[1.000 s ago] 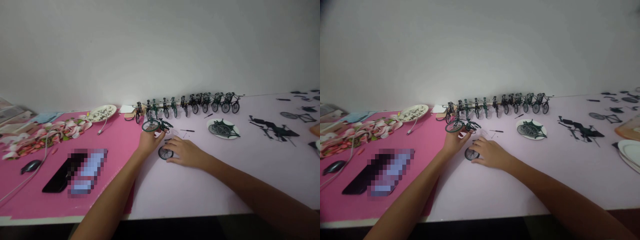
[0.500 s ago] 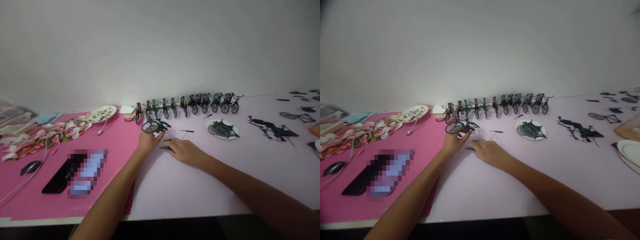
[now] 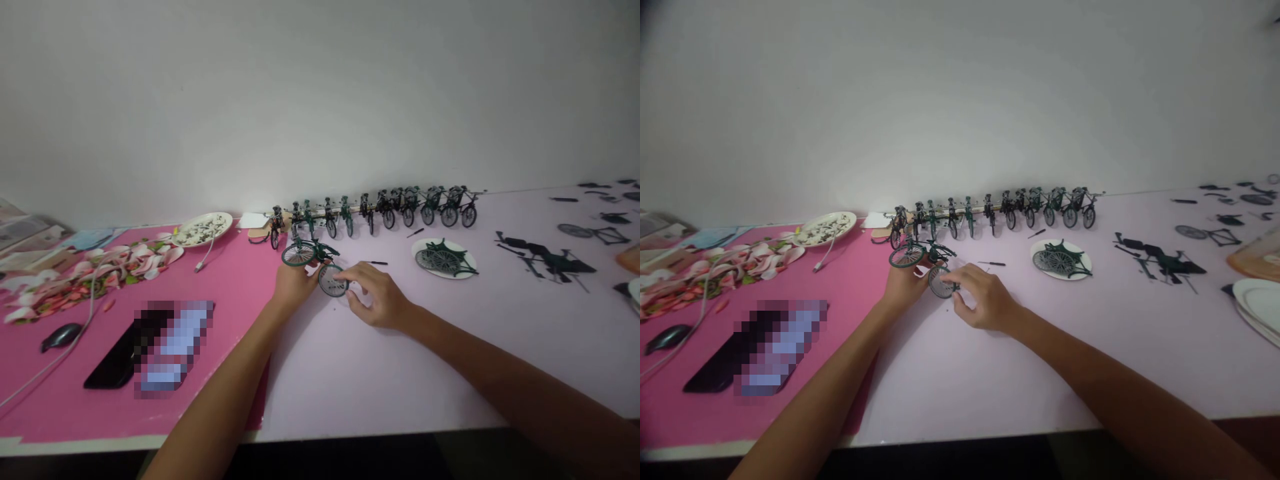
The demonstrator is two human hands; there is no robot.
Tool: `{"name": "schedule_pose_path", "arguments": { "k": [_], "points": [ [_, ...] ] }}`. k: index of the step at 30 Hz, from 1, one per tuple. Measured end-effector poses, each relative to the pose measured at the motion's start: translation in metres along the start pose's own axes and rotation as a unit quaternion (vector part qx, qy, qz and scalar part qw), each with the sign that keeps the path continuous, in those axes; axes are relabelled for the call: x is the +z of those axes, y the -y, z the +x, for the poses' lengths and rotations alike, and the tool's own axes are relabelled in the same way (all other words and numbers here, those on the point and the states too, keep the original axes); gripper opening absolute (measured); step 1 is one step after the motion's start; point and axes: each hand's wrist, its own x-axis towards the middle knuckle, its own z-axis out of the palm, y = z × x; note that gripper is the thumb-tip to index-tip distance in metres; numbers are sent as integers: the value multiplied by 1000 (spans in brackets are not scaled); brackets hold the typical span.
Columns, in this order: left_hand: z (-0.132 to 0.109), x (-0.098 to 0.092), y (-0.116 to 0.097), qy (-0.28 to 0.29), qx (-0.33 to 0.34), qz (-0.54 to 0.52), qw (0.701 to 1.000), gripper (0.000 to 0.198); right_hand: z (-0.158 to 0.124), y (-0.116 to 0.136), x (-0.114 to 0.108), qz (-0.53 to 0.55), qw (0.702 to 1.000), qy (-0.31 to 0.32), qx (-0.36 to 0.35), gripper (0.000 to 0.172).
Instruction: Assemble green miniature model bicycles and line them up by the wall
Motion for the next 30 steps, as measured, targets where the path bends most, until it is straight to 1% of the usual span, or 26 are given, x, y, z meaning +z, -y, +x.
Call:
{"name": "schedule_pose_path", "arguments": {
  "k": [2,3,5,7,12,17,21,27,30],
  "points": [
    [0,-2,-1,7,-1,12,1000,22,1,-2,-1,6,1000,-10,-5,45],
    [1,-2,-2,9,-3,18,1000,20,1,-4,-1,4,1000,-17,-8,46],
    [1,-4,-5,8,-10,26,1000,20,1,-8,0,-9,999,-41,-10,41],
    [1,-4,-8,9,-15,29,999,20,1,-12,0,-19,997,-70,5,32],
    [1,-4,-13,19,-13,28,999,24,3,-15,-3,-10,986,-136,96,11],
    [-1,-4,-19,42,-16,61,997,34,4,-19,2,-3,972,-184,148,10],
    [-3,-3,-25,63,-25,83,994,34,1,-22,6,-3,964,-198,175,11],
    [-6,0,-29,70,-21,92,993,34,-1,-19,8,-6,974,-162,157,9],
    [-6,0,-30,68,-23,95,993,36,-3,-19,9,-21,971,-173,163,10]
  ]
}}
